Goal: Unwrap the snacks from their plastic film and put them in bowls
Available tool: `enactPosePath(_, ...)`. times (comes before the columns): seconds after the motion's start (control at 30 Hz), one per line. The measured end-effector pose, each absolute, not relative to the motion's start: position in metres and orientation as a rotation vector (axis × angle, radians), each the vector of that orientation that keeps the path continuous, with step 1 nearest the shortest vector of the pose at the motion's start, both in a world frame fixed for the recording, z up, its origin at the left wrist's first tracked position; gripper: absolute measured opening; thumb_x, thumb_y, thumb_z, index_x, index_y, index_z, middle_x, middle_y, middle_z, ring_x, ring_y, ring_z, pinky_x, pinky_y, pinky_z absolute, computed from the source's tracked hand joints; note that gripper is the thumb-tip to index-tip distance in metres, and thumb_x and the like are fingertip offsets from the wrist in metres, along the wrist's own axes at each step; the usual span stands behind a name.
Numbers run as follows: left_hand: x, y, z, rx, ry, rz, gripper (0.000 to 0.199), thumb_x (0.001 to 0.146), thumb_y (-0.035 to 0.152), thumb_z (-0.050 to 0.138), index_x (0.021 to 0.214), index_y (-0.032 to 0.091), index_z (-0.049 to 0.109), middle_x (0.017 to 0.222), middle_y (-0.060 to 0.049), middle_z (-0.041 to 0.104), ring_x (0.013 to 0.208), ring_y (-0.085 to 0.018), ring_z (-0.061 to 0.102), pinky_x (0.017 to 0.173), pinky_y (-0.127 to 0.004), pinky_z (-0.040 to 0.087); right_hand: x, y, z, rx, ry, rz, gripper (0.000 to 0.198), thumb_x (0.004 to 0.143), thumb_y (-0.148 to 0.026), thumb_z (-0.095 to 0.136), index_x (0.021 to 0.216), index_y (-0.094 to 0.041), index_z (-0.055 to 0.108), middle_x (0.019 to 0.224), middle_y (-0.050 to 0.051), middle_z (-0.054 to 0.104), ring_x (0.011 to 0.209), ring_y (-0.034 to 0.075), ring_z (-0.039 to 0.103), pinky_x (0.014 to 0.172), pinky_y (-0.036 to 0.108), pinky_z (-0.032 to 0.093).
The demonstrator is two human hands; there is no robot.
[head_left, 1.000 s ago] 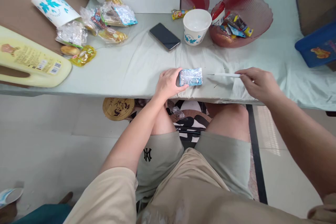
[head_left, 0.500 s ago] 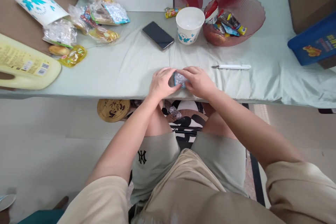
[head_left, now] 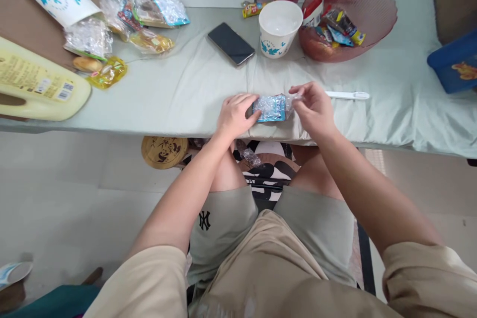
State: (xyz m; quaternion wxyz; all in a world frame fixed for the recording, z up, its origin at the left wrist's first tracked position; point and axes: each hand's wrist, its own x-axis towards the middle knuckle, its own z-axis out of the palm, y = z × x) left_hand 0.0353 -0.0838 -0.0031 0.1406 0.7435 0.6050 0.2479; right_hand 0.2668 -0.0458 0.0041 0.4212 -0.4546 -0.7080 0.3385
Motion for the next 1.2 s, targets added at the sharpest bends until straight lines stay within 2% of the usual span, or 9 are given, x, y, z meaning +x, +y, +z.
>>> enactPosePath(0.23,0.029,-0.083,-0.008,2.009,1.802,0.865,0.042,0.099,0.021,0.045,0.135,0.017,0.065,0.136,-0.011,0.072,0.126,-0.025,0.067,0.112,-0.041,0.051,0.296,-0.055,-0.011,-1.34,-1.838,0.559,0.032,0.077,-0.009,0.047,0.1,-0.024,0.064,0.088,0.004,0.065,0.085,0.022,0.065,0.081,0.038,0.053)
enactPosePath(0.43,0.035,-0.071,0.002,2.15,1.583,0.826,0.045,0.087,0.031,0.072,0.131,0.024,0.068,0.145,-0.009,0.066,0.139,-0.028,0.057,0.122,-0.046,0.043,0.288,-0.059,-0.02,-1.377,-2.006,0.516,0.03,0.083,-0.011,0.047,0.096,-0.024,0.071,0.097,0.007,0.068,0.086,0.024,0.064,0.078,0.038,0.051)
enactPosePath(0.57,0.037,-0.058,0.005,1.779,1.521,0.907,0.014,0.086,0.027,0.072,0.097,0.021,0.078,0.119,-0.008,0.078,0.11,-0.024,0.072,0.099,-0.04,0.056,0.287,-0.056,-0.02,-1.425,-2.017,0.515,0.029,0.084,-0.012,0.047,0.097,-0.022,0.071,0.1,0.009,0.069,0.089,0.026,0.064,0.078,0.039,0.051)
enactPosePath(0.67,0.03,-0.054,0.007,1.412,1.515,1.158,0.007,0.085,0.024,0.073,0.081,0.018,0.074,0.093,-0.006,0.078,0.087,-0.019,0.072,0.082,-0.031,0.057,0.287,-0.056,-0.02,-1.443,-2.001,0.522,0.028,0.084,-0.012,0.046,0.095,-0.021,0.071,0.101,0.01,0.07,0.09,0.027,0.064,0.079,0.04,0.051)
enactPosePath(0.77,0.019,-0.055,0.01,0.988,1.591,1.446,0.01,0.089,0.02,0.067,0.079,0.018,0.067,0.076,-0.002,0.069,0.068,-0.012,0.064,0.067,-0.023,0.052,0.286,-0.055,-0.02,-1.45,-1.951,0.521,0.028,0.082,-0.012,0.046,0.093,-0.022,0.07,0.1,0.01,0.07,0.09,0.028,0.064,0.08,0.042,0.051)
enactPosePath(0.87,0.008,-0.06,0.013,0.592,1.726,1.473,0.009,0.088,0.011,0.06,0.087,0.02,0.06,0.079,-0.001,0.065,0.061,-0.01,0.06,0.061,-0.022,0.05,0.286,-0.055,-0.021,-1.435,-1.914,0.529,0.029,0.08,-0.011,0.046,0.091,-0.022,0.07,0.098,0.009,0.07,0.089,0.027,0.064,0.081,0.043,0.051)
enactPosePath(1.0,-0.002,-0.069,0.017,0.905,2.063,1.476,0.031,0.08,0.006,0.059,0.105,0.023,0.06,0.115,-0.007,0.067,0.092,-0.016,0.069,0.084,-0.03,0.057,0.286,-0.055,-0.022,-1.411,-1.865,0.512,0.027,0.08,-0.011,0.045,0.089,-0.022,0.068,0.096,0.008,0.07,0.088,0.026,0.064,0.079,0.04,0.051)
enactPosePath(1.1,0.0,-0.07,0.025,1.729,1.881,1.188,0.037,0.075,0.016,0.072,0.111,0.024,0.067,0.132,-0.008,0.065,0.129,-0.025,0.06,0.112,-0.039,0.047,0.287,-0.054,-0.023,-1.381,-1.849,0.496,0.027,0.079,-0.01,0.045,0.089,-0.022,0.067,0.094,0.007,0.069,0.086,0.024,0.064,0.078,0.039,0.05)
enactPosePath(1.2,0.006,-0.066,0.031,1.993,1.51,0.676,0.029,0.072,0.027,0.08,0.101,0.023,0.074,0.125,-0.009,0.071,0.124,-0.029,0.064,0.112,-0.044,0.047,0.289,-0.053,-0.025,-1.356,-1.813,0.48,0.028,0.077,-0.009,0.044,0.089,-0.023,0.065,0.091,0.006,0.068,0.084,0.023,0.063,0.077,0.038,0.05)
